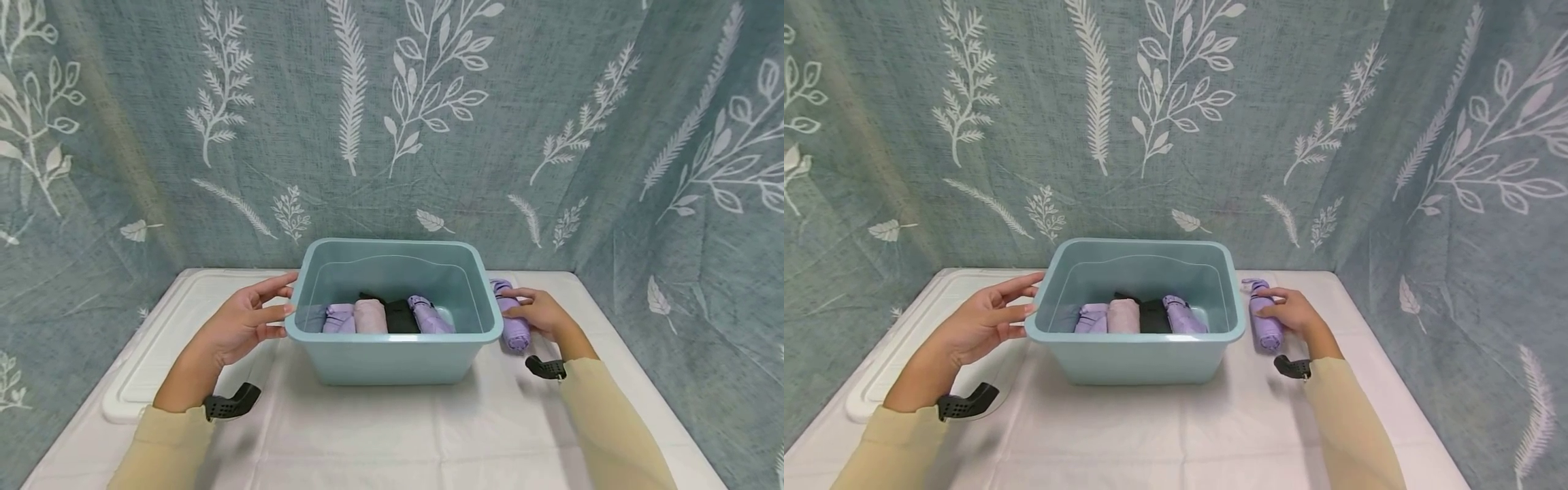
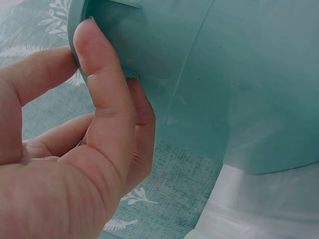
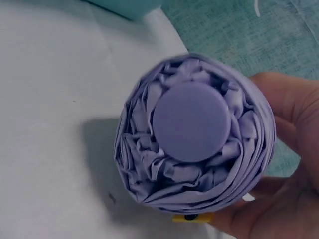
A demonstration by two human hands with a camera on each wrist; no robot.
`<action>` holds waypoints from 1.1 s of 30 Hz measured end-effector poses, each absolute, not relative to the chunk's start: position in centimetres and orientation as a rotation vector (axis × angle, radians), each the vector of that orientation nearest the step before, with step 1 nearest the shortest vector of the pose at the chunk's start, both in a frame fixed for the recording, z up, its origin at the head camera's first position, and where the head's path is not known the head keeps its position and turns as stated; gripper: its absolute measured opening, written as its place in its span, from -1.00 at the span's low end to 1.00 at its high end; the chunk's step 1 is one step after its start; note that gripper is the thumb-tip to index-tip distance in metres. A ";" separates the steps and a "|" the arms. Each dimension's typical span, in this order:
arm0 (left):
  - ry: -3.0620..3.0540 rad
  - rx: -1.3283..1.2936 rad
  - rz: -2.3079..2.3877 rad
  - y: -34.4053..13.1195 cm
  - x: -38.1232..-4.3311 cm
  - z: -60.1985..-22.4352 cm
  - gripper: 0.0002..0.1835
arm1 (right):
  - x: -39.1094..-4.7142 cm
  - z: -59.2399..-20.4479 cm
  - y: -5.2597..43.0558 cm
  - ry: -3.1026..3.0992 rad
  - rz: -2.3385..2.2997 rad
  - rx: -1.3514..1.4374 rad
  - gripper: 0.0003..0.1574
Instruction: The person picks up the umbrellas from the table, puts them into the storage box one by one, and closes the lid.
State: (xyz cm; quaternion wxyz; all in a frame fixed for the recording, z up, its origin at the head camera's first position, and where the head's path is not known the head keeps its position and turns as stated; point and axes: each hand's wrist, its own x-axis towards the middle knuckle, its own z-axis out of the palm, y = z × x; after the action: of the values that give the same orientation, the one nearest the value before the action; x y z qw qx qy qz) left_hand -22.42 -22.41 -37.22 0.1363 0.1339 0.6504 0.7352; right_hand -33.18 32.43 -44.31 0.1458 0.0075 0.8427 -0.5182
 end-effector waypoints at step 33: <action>1.888 0.365 2.128 -22.3 -22.4 -37.1 -0.23 | -27.7 -42.2 32.1 1.990 -2.030 -0.171 -0.21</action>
State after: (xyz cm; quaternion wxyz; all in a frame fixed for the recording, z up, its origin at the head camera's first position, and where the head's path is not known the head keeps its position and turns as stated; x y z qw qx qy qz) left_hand -22.39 -22.32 -37.15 0.1362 0.1262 0.6522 0.7350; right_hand -27.68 32.08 -42.18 0.1463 -0.0593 0.6912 -0.7052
